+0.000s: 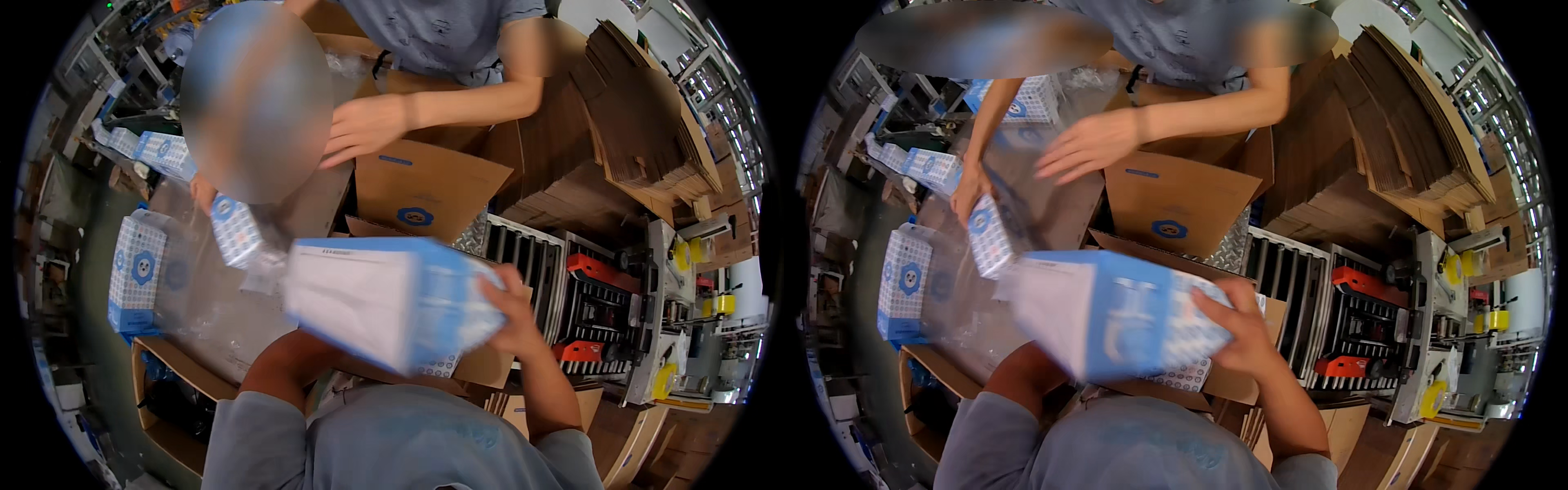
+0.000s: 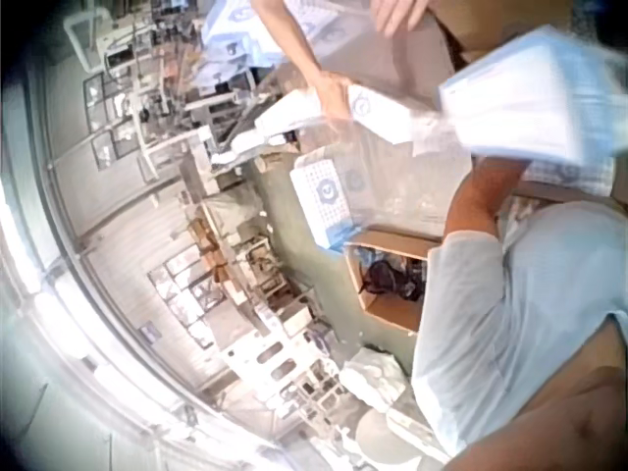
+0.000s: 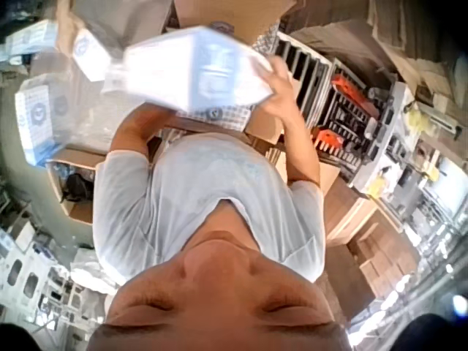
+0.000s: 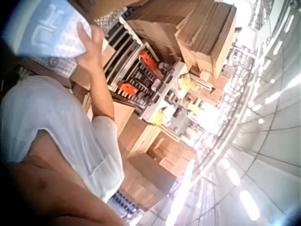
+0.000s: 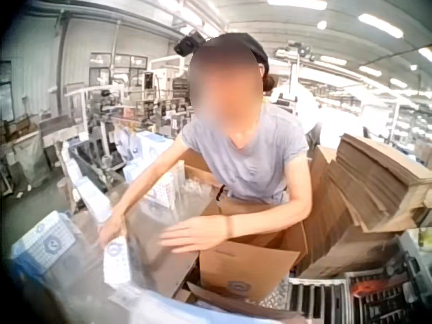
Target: The person repeatedly picks up small blue-and-white patterned boxes from a table and places them into a larger cardboard box. The person also folds the flaps of the larger box and uses bubble wrap to cushion the contents. A coworker is visible across the table performing similar packing actions.
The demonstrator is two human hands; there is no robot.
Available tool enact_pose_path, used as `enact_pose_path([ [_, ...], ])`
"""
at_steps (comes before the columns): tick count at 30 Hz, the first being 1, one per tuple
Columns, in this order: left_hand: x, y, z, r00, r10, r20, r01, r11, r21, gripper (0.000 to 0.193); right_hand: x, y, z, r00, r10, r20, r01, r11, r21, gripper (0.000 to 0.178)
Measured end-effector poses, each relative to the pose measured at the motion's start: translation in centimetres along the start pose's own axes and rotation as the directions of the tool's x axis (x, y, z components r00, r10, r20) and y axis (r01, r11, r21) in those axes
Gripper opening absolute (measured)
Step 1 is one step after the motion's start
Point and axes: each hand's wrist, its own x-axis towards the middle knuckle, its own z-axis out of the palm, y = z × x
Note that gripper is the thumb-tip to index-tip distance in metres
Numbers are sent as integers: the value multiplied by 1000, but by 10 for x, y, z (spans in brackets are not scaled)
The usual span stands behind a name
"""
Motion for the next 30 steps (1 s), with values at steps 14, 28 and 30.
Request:
enact_pose_path([
  [14,8,-60,-106,964,193,185,-161,-131,978,66,-100,123,121,836,538,104,-319,632,-706,65],
  [28,21,-101,-88,961,196,195,-180,-90,979,85,-171,98,-36,347,855,-386,-935,347,-72,32],
  [30,55,-123,-49,950,238,200,-202,-20,979,87,-186,121,-81,418,794,-442,-907,344,-240,31],
])
